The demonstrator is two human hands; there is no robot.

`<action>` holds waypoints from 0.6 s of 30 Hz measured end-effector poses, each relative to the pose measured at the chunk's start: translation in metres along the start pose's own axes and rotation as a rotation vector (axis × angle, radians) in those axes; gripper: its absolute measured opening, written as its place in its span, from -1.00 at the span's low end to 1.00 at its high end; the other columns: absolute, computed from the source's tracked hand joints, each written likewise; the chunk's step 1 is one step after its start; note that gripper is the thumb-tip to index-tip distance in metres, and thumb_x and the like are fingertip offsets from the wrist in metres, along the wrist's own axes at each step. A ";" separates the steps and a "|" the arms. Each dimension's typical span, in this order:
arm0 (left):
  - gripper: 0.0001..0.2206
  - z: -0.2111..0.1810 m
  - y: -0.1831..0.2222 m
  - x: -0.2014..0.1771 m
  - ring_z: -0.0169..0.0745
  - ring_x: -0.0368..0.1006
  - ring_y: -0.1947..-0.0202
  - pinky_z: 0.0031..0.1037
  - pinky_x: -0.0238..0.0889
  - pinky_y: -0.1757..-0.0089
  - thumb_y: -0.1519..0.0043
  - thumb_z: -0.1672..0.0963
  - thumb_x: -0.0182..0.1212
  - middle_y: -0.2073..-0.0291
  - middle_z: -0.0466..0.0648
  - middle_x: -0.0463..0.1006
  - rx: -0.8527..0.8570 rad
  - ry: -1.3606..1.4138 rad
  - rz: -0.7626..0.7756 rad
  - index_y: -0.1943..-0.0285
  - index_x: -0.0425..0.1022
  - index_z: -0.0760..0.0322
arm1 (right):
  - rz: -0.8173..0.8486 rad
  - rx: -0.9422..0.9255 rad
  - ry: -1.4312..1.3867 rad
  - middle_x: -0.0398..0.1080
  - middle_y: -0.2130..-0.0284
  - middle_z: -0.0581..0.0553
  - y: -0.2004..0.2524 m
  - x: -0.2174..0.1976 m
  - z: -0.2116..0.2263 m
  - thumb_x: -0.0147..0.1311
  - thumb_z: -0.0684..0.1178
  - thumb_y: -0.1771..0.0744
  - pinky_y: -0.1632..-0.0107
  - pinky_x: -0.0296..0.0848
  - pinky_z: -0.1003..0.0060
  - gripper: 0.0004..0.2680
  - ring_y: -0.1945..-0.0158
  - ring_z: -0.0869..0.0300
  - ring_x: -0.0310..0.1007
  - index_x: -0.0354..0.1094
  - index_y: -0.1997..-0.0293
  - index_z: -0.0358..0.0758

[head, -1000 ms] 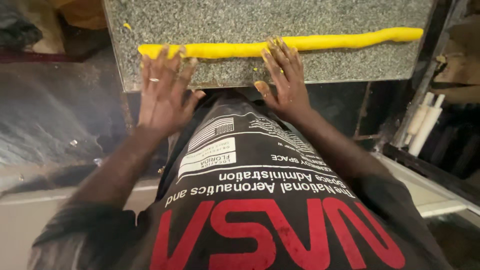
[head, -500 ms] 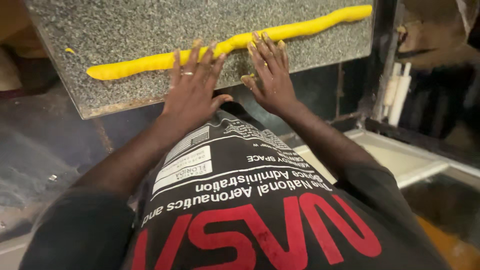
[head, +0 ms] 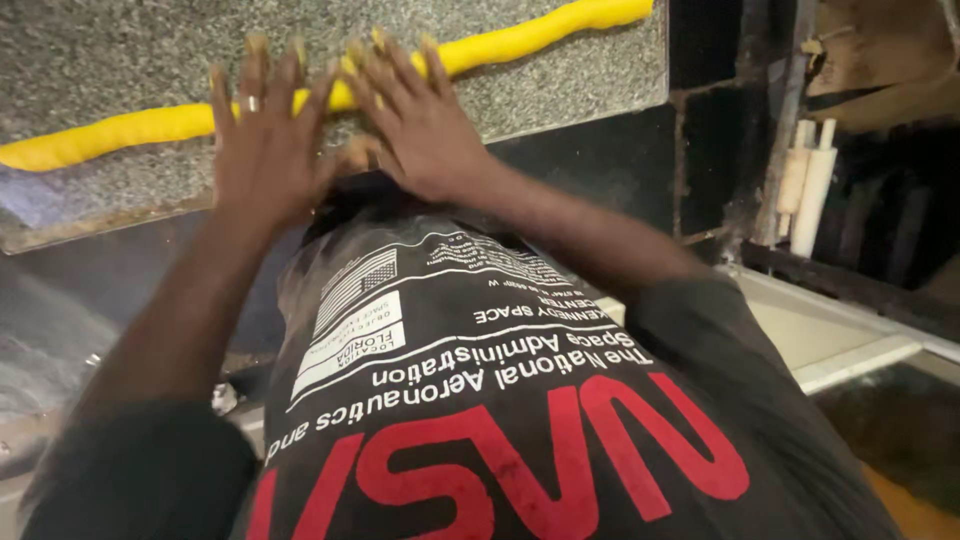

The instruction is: The person rolls a piece of yellow dough into a long cylinder and then uses a red scraper to cut it into small pieces.

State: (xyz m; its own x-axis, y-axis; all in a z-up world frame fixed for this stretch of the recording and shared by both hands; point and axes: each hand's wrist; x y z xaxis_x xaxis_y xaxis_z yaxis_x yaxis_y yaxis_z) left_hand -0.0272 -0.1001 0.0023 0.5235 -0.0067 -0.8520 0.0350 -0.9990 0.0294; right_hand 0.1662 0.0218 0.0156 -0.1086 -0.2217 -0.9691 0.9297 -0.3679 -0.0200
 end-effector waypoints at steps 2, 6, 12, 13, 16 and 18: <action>-0.27 -0.017 0.022 0.000 0.30 -0.23 -0.58 0.33 -0.55 -0.36 -0.29 -0.18 0.09 -0.58 0.19 0.04 -0.042 -0.092 0.083 -0.63 0.15 0.07 | 0.058 -0.051 -0.139 -0.06 -0.48 -0.31 0.028 -0.006 -0.002 -0.07 0.27 -0.44 -0.49 -0.35 -0.30 -0.49 -0.55 -0.21 -0.23 0.07 -0.52 -0.24; -0.26 -0.041 0.029 0.008 0.27 -0.32 -0.64 0.34 -0.59 -0.41 -0.36 -0.19 0.04 -0.61 0.20 0.00 -0.188 -0.075 0.068 -0.67 0.10 0.14 | 0.070 0.055 -0.134 -0.08 -0.54 -0.22 0.067 -0.021 -0.042 -0.10 0.27 -0.49 -0.58 -0.37 -0.26 -0.53 -0.63 -0.09 -0.25 0.00 -0.57 -0.12; -0.19 -0.099 -0.040 0.048 0.33 -0.36 -0.58 0.33 -0.70 -0.34 -0.30 -0.23 0.04 -0.60 0.18 -0.07 -0.109 -0.049 0.074 -0.66 0.04 0.15 | -0.033 0.141 -0.023 -0.04 -0.51 -0.31 0.080 -0.045 -0.098 -0.05 0.25 -0.47 -0.48 -0.37 -0.35 -0.48 -0.58 -0.19 -0.18 0.02 -0.55 -0.30; -0.20 -0.100 -0.057 0.047 0.35 -0.36 -0.57 0.35 -0.70 -0.31 -0.29 -0.21 0.05 -0.59 0.19 -0.07 -0.134 -0.088 0.058 -0.65 0.04 0.17 | -0.053 0.119 0.029 -0.02 -0.49 -0.32 0.069 -0.047 -0.104 -0.03 0.25 -0.45 -0.43 -0.37 -0.40 -0.48 -0.55 -0.20 -0.15 0.04 -0.53 -0.30; -0.24 -0.090 -0.107 0.036 0.40 -0.37 -0.56 0.39 -0.69 -0.30 -0.33 -0.16 0.07 -0.59 0.23 -0.09 -0.216 -0.128 0.015 -0.65 0.04 0.21 | 0.132 0.299 -0.063 0.06 -0.46 -0.22 0.025 -0.055 -0.124 -0.09 0.26 -0.44 -0.49 -0.18 -0.30 -0.50 -0.54 -0.12 -0.05 0.02 -0.55 -0.14; -0.29 -0.079 -0.120 0.022 0.41 -0.36 -0.59 0.37 -0.65 -0.37 -0.41 -0.16 0.05 -0.62 0.26 -0.09 -0.271 -0.088 0.021 -0.67 0.07 0.18 | 0.338 0.463 -0.157 0.16 -0.42 -0.15 0.003 -0.061 -0.130 -0.19 0.30 -0.47 -0.52 -0.01 -0.13 -0.53 -0.51 -0.04 0.07 0.05 -0.56 -0.06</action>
State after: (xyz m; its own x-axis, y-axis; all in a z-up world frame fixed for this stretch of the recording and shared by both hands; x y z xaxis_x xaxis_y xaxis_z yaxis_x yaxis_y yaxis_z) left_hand 0.0476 0.0228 0.0215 0.4514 -0.0425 -0.8913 0.2571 -0.9503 0.1756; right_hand 0.2215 0.1522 0.0430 0.0838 -0.5130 -0.8543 0.6752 -0.6013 0.4273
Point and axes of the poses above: each hand's wrist, its own y-axis away from the middle knuckle, its own x-axis out of the palm, z = x × y
